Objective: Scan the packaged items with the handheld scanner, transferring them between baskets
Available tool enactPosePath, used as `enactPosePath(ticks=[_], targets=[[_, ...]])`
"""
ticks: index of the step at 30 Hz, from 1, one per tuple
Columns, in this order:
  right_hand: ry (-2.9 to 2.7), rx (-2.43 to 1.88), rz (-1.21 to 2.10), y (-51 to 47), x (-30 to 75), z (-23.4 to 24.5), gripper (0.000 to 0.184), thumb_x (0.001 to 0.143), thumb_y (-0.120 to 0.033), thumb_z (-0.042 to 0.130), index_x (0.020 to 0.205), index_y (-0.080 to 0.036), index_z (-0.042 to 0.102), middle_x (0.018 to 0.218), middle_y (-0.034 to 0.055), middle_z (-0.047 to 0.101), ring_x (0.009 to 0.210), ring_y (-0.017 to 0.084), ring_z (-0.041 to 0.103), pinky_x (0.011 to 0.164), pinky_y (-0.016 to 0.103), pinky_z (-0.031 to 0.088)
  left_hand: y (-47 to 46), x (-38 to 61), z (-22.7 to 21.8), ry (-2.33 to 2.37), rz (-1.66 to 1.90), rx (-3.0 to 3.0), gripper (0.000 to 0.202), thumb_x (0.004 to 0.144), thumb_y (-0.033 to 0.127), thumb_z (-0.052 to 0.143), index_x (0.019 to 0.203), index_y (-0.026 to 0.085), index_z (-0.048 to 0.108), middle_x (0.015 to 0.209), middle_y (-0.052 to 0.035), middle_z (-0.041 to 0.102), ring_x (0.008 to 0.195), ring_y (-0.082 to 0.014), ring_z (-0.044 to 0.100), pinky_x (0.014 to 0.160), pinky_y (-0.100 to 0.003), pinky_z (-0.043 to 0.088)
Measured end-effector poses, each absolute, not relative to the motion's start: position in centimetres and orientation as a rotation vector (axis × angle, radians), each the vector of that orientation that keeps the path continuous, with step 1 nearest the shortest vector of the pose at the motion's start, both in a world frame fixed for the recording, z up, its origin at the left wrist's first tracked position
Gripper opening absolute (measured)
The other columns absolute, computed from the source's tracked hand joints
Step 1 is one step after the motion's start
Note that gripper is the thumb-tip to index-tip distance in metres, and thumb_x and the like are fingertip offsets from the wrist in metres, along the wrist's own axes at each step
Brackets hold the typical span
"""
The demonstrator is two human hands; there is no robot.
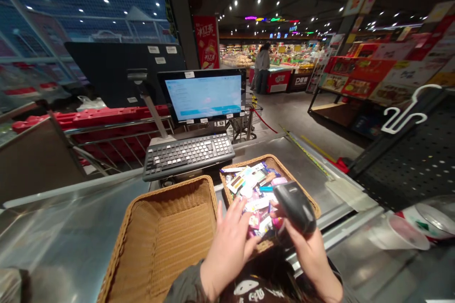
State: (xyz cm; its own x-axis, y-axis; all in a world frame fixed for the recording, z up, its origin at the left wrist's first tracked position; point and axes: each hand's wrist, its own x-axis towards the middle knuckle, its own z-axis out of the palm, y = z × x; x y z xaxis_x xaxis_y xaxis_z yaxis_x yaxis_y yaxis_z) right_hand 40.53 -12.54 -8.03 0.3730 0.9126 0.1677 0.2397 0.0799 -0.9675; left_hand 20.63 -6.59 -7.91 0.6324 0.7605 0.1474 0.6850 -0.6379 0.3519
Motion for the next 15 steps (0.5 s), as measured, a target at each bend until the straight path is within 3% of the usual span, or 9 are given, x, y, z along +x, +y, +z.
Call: enactPosePath(ticks=[3,6,11,15], targets=[[-0.971,-1.441,0.704,-12.2,43.5,-7.9,0.042,0.088,-0.056,0.06,0.092,-0.017,0.076,0.095,0.0134,0.077,0.086,0.028,0.074,0.08,0.038,0.061,-3.9,20.3,-8.0,1.428,0.395,2.575,0.034,0.091,0.037,0.059,0.118,0.017,0.063,0.152,-0.0164,0.044,0.145,-0.0369,0.032,0.116,-0.071,0.017],[-0.955,-1.511,0.712,-12.0,44.9,-7.7,0.043,0.082,-0.058,0.065,0.082,-0.017,0.075,0.082,0.0123,0.077,0.071,0.027,0.072,0.07,0.038,0.06,-1.7,20.5,-8.7,1.518,0.336,2.585,0.036,0.09,0.041,0.059,0.117,0.017,0.063,0.152,-0.0163,0.044,0.145,-0.0362,0.032,0.116,-0.069,0.017],[-0.971,-1.632,0.514,-11.7,45.3,-7.5,0.045,0.07,-0.053,0.077,0.093,-0.015,0.074,0.084,0.0112,0.077,0.081,0.03,0.072,0.078,0.04,0.058,0.1,22.3,-9.8,1.562,0.237,2.562,0.048,0.089,0.05,0.058,0.123,0.017,0.062,0.153,-0.0175,0.042,0.146,-0.036,0.031,0.116,-0.069,0.016],[-1.114,-1.633,0.568,-11.2,45.8,-7.0,0.043,0.073,-0.051,0.073,0.094,-0.014,0.074,0.085,0.0114,0.078,0.085,0.031,0.073,0.079,0.041,0.058,1.1,24.2,-10.5,1.582,0.294,2.577,0.057,0.085,0.058,0.06,0.121,0.015,0.066,0.154,-0.0194,0.041,0.145,-0.0389,0.03,0.117,-0.068,0.014]])
